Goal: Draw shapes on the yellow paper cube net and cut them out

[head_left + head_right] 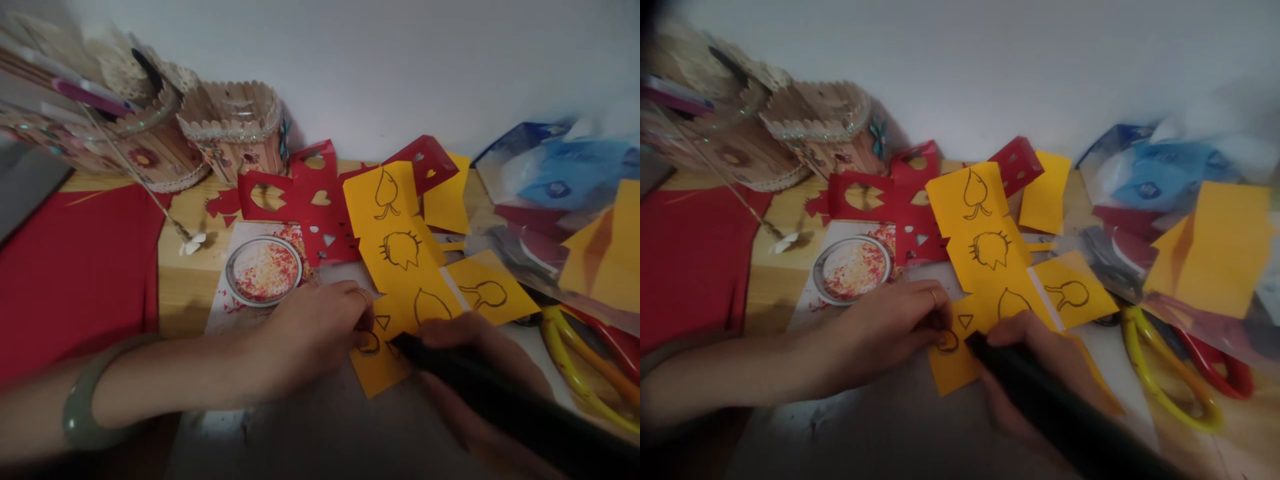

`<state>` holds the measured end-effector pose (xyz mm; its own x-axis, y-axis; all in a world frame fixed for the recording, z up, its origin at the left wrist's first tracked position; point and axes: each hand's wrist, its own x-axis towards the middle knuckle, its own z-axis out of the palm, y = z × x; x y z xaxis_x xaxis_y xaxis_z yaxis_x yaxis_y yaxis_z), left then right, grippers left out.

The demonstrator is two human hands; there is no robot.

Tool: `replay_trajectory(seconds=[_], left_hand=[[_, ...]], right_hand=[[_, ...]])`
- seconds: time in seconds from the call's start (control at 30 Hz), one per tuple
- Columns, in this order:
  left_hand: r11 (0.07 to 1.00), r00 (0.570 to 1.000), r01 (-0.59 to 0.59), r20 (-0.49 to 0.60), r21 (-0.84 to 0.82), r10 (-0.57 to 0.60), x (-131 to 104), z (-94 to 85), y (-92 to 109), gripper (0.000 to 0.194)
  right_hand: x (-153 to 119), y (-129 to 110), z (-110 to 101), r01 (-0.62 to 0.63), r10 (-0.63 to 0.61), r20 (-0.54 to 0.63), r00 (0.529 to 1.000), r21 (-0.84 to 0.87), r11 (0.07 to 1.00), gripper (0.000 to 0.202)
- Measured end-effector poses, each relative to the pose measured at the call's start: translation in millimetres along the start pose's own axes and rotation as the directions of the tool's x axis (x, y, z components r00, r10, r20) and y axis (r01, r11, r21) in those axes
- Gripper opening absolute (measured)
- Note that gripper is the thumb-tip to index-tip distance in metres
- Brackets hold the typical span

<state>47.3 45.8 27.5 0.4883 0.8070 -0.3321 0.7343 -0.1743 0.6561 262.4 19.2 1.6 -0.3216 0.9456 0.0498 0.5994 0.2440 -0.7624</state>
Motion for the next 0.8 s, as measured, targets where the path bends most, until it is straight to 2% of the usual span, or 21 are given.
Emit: replay_trajectory(seconds=[0.17, 0.3, 0.37, 0.43, 0.47, 0.5, 0.57, 0.6, 0.63, 0.73, 0.8], left_hand=[[0.978, 1.0, 0.026, 0.004, -0.208, -0.026, -2, -8.0, -1, 0.014], [0.965, 1.0, 0.008, 0.015, -0.264, -0.004, -2, -11.9, -6, 0.011], [0.964, 1.0, 0.003, -0.019, -0.265, -0.009, -4, -16.6, -7, 0.009], [0.976, 0.992, 0.006, -0.123, -0.22, -0.034, -8, -24.4, -6, 0.006], [0.991, 0.973, 0.013, -0.227, -0.137, -0.044, -11, -28.9, -5, 0.006], [0.999, 0.933, 0.043, -0.357, -0.019, -0.047, -14, -33.3, -3, 0.008], [0.965, 0.816, 0.132, -0.577, 0.228, 0.024, -19, -40.2, 1, 0.019], [0.935, 0.779, 0.156, -0.622, 0.32, 0.083, -22, -41.9, 2, 0.023], [0.914, 0.775, 0.148, -0.618, 0.379, 0.131, -24, -41.9, 3, 0.025], [0.927, 0.884, -0.038, -0.42, 0.373, 0.205, -26, -32.7, 5, 0.016], [0.942, 0.925, -0.105, -0.317, 0.319, 0.21, -25, -22.1, 4, 0.012]], right_hand=[[9, -6, -1, 0.059, -0.056, -0.039, 0.998, 0.089, 0.994, 0.017], [16, -15, -5, 0.005, 0.003, -0.047, 0.999, 0.176, 0.984, 0.013], [17, -18, -8, -0.033, 0.039, -0.028, 0.999, 0.18, 0.983, 0.011], [17, -20, -10, -0.059, 0.061, -0.006, 0.998, 0.179, 0.982, 0.011], [17, -21, -11, -0.069, 0.07, 0.004, 0.998, 0.175, 0.982, 0.012], [16, -21, -13, -0.078, 0.076, 0.016, 0.997, 0.173, 0.982, 0.012], [15, -21, -15, -0.091, 0.085, 0.04, 0.996, 0.169, 0.982, 0.013], [15, -21, -16, -0.094, 0.087, 0.049, 0.995, 0.166, 0.982, 0.013], [14, -21, -17, -0.094, 0.086, 0.056, 0.995, 0.165, 0.982, 0.012], [14, -20, -19, -0.061, 0.053, 0.05, 0.997, 0.176, 0.983, 0.012], [14, -18, -19, -0.029, 0.027, 0.011, 1.0, 0.193, 0.981, 0.014]])
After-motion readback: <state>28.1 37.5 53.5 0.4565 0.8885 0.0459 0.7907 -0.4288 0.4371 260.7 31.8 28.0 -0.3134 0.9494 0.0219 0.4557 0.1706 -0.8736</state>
